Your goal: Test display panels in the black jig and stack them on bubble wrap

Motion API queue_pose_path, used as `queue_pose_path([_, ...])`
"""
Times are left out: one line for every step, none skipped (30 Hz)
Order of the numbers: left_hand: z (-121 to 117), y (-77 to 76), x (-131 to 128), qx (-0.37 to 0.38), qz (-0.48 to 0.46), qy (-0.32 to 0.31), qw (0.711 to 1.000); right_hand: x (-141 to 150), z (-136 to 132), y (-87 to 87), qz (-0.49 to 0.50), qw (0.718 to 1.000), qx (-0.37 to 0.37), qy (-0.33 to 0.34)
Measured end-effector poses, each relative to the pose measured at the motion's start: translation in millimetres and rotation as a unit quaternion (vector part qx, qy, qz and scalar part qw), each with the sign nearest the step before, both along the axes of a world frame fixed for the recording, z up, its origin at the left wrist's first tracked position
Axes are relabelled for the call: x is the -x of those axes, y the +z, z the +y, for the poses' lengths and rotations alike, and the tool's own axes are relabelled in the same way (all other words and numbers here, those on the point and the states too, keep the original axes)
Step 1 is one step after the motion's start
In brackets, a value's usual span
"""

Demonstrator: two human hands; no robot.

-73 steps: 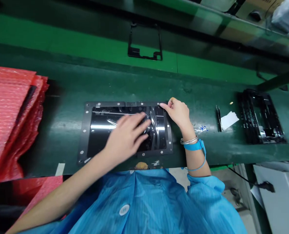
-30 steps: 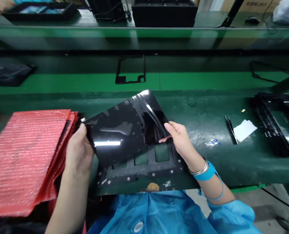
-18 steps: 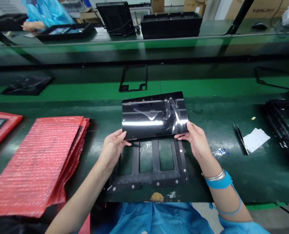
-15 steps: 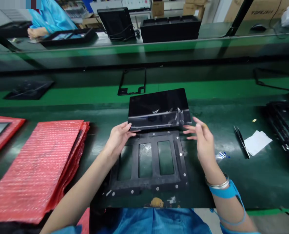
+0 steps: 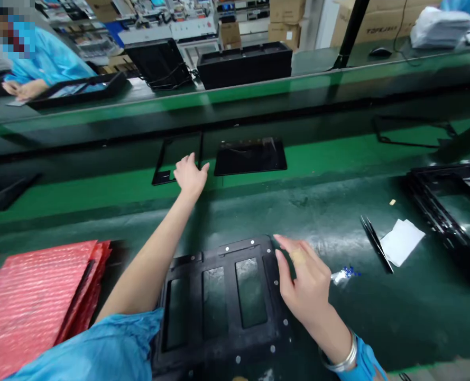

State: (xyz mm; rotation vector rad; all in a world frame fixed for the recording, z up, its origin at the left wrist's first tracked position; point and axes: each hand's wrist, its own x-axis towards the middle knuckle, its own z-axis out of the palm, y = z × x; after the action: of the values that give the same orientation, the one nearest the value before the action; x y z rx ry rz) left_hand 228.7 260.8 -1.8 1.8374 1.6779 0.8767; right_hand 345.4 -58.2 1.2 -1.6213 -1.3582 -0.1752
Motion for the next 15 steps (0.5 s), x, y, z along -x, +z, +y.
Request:
queue_pose_path([1.9,-1.1,6.5,-0.002,0.036,0.005,0.999,0.4,0.1,2.1,0.001,1.0,-0.001,0.006])
queue_pose_path([3.6,-2.0,12.8,-0.001,0.068,0.008,0.998,0.7,0.1,3.7,0.004,1.0,-0.001,0.013])
queue_pose_path([5.5,-2.2,18.7,0.001,0.095,0.009,0.995,1.0,0.2,4.8,0.007,1.0,-0.002,0.022])
queue_pose_path([7.8,-1.5,24.2,0.002,0.116,0.009,0.993,1.3,0.4,5.3,0.01,0.999,-0.004,0.032])
queue_pose_path([10.7,0.2,29.3,0.004,0.131,0.009,0.991,1.6,0.6,5.2,0.012,0.999,-0.005,0.04])
queue_pose_path([14.0,3.1,34.2,0.006,0.141,0.007,0.99,2.0,0.8,4.7,0.014,0.999,-0.005,0.046])
queue_pose_path([17.5,6.9,38.8,0.009,0.146,0.005,0.989,2.4,1.1,3.7,0.014,0.999,-0.004,0.051])
queue_pose_path([20.6,11.6,43.0,0.013,0.146,0.002,0.989,2.9,1.3,2.6,0.013,0.998,-0.001,0.054])
queue_pose_path([22.6,16.9,46.8,0.014,0.141,-0.003,0.99,3.4,1.5,1.5,0.012,0.998,0.001,0.055])
queue_pose_path([22.4,22.5,49.8,0.012,0.133,-0.009,0.991,4.0,1.6,0.4,0.01,0.999,0.003,0.054])
queue_pose_path([19.2,28.1,52.1,0.007,0.127,-0.015,0.992,4.8,1.6,-0.4,0.008,0.999,0.003,0.051])
queue_pose_path([11.9,33.6,53.3,-0.002,0.112,-0.026,0.993,5.7,1.4,-0.9,0.005,0.999,0.004,0.047])
queue_pose_path([0.0,38.9,53.4,-0.01,0.08,-0.047,0.996,6.7,1.2,-1.2,0.002,0.999,0.003,0.042])
queue_pose_path([-16.9,43.7,52.6,-0.015,0.034,-0.078,0.996,8.0,1.0,-1.4,-0.002,0.999,0.0,0.038])
queue_pose_path([-38.6,48.2,50.9,-0.015,-0.035,-0.121,0.992,9.4,0.7,-1.4,-0.007,0.999,-0.003,0.035])
